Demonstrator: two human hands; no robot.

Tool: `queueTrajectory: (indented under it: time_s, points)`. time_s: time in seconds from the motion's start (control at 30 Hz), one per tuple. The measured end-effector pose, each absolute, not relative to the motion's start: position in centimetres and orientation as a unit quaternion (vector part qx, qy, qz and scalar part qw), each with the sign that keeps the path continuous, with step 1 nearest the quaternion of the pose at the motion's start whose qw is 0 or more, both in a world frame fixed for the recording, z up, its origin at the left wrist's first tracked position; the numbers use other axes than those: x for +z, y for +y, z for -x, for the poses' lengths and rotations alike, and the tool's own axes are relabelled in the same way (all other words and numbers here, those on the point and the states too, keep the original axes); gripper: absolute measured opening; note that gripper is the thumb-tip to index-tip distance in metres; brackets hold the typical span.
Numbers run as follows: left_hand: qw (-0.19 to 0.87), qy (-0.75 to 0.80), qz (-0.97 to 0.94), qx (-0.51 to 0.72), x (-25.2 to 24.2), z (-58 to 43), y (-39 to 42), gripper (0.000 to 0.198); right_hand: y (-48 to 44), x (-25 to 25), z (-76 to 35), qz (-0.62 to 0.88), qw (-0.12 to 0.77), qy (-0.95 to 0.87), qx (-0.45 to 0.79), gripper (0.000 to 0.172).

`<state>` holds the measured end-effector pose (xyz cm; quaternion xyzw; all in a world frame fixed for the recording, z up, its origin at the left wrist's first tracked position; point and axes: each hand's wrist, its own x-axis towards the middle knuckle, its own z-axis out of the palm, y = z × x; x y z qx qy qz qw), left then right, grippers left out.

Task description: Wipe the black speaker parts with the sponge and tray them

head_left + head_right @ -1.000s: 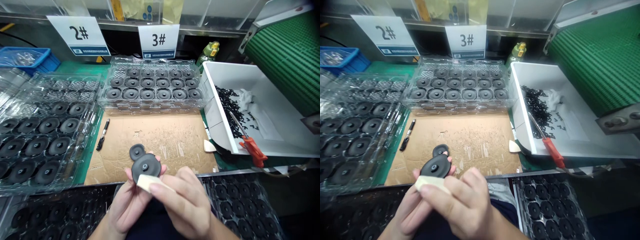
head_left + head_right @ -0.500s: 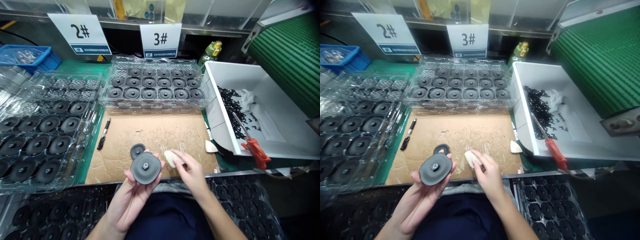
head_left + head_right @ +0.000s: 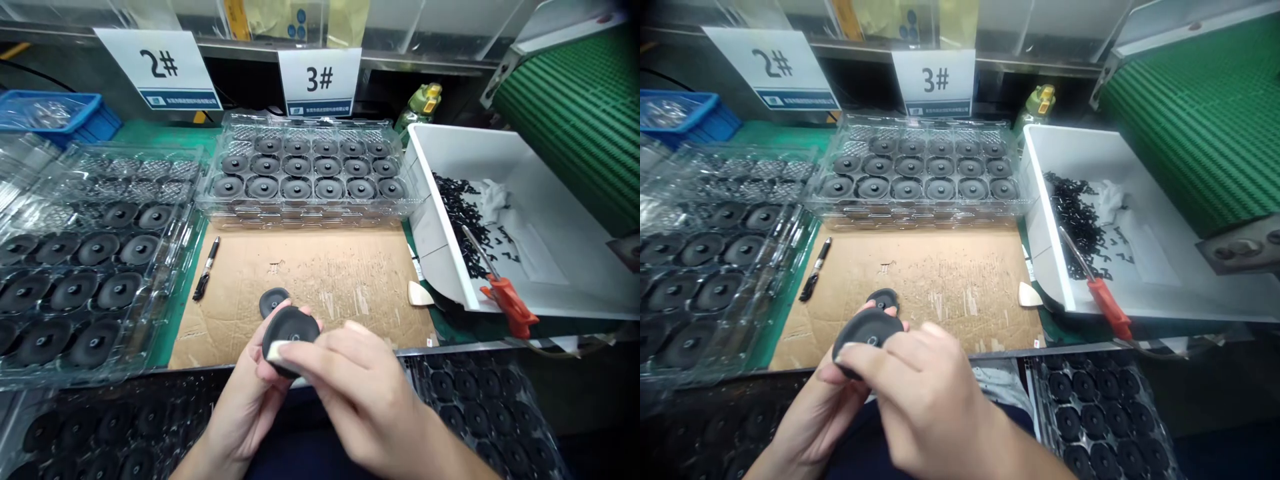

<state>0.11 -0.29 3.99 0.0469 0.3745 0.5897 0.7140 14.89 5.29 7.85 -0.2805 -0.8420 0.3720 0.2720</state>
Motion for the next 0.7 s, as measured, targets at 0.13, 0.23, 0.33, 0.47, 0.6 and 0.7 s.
queueTrajectory:
  time_s: [0.13, 0.23, 0.33, 0.47, 0.6, 0.7]
  points:
    - [0.703, 0.368, -0.074, 0.604, 4.6, -0.2, 0.2, 0.05, 5.1, 8.2, -16.4, 0.37, 0.362, -0.764, 0.385, 0.036]
    - [0.7, 0.378, -0.079, 0.601, 4.7, -0.3, 0.5, 0.057, 5.4, 8.7, -16.0, 0.373, 0.408, -0.756, 0.35, 0.041]
    - [0.693, 0.403, -0.075, 0.594, 4.4, 0.0, 0.4, 0.056, 5.7, 7.9, -15.8, 0.347, 0.318, -0.771, 0.428, 0.032]
    - [0.696, 0.394, -0.057, 0.598, 4.2, 0.9, 0.2, 0.055, 5.4, 2.9, -17.4, 0.454, 0.277, -0.716, 0.452, 0.025]
    - [0.705, 0.392, -0.049, 0.589, 4.3, 0.7, 0.3, 0.058, 5.1, -2.5, -18.9, 0.5, 0.233, -0.72, 0.422, 0.025]
    - [0.705, 0.394, -0.058, 0.587, 4.4, 0.1, 0.4, 0.057, 5.3, -1.1, -18.2, 0.508, 0.247, -0.712, 0.416, 0.027]
